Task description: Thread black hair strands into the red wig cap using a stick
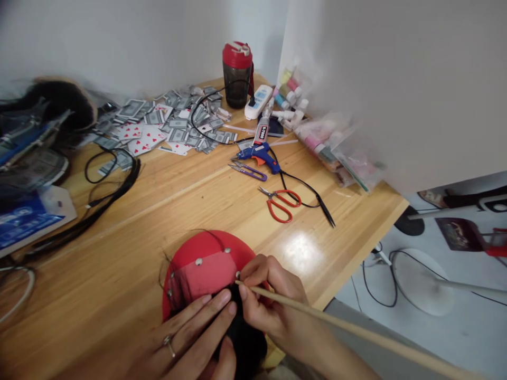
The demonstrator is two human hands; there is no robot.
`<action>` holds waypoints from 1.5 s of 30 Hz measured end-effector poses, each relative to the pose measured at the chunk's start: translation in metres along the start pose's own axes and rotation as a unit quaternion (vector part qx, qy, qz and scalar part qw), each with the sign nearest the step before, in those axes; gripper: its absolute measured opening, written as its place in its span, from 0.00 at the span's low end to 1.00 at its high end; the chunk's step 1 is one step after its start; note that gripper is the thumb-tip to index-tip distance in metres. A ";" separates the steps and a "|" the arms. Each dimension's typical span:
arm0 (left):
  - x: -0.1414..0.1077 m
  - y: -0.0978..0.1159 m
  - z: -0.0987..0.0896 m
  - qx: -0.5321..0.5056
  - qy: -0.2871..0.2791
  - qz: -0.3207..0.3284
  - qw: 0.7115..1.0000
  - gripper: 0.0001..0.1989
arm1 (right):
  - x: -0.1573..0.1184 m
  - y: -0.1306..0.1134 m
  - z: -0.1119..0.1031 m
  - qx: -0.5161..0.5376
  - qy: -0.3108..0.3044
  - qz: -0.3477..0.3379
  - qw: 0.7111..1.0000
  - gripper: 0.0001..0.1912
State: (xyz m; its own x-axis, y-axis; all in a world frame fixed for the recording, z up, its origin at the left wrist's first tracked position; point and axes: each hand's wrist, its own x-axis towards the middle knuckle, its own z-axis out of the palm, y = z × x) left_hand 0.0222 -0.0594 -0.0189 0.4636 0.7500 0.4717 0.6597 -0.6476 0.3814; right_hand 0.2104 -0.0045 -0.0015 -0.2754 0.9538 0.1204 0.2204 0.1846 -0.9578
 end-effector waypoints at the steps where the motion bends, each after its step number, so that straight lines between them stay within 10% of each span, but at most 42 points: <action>1: 0.000 0.000 0.000 -0.002 -0.001 -0.002 1.000 0.18 | 0.000 0.000 0.000 -0.002 -0.002 -0.001 1.000 0.08; 5: 0.002 -0.004 -0.001 0.014 0.017 -0.012 1.000 0.17 | 0.001 0.000 0.000 -0.012 -0.001 -0.001 1.000 0.08; 10: 0.010 -0.019 -0.005 0.051 0.037 0.135 0.989 0.13 | 0.001 -0.002 0.000 -0.017 -0.003 -0.013 1.000 0.08; 24: 0.015 0.001 -0.005 0.024 0.046 -0.018 0.999 0.12 | -0.001 0.003 0.002 0.042 -0.005 0.034 0.999 0.07; 30: 0.024 -0.001 -0.010 0.058 0.033 0.077 0.995 0.14 | -0.002 0.004 0.000 0.078 -0.006 0.058 0.995 0.06; 45: 0.025 -0.005 -0.009 0.029 0.054 0.075 0.995 0.16 | 0.008 0.002 -0.004 0.189 -0.040 0.113 0.975 0.08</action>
State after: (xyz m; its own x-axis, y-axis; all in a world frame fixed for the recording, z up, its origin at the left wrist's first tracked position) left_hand 0.0252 -0.0390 -0.0019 0.4962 0.6243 0.6034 0.6217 -0.7406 0.2551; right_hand 0.2124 0.0050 -0.0017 -0.3345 0.9358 -0.1114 -0.0733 -0.1437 -0.9869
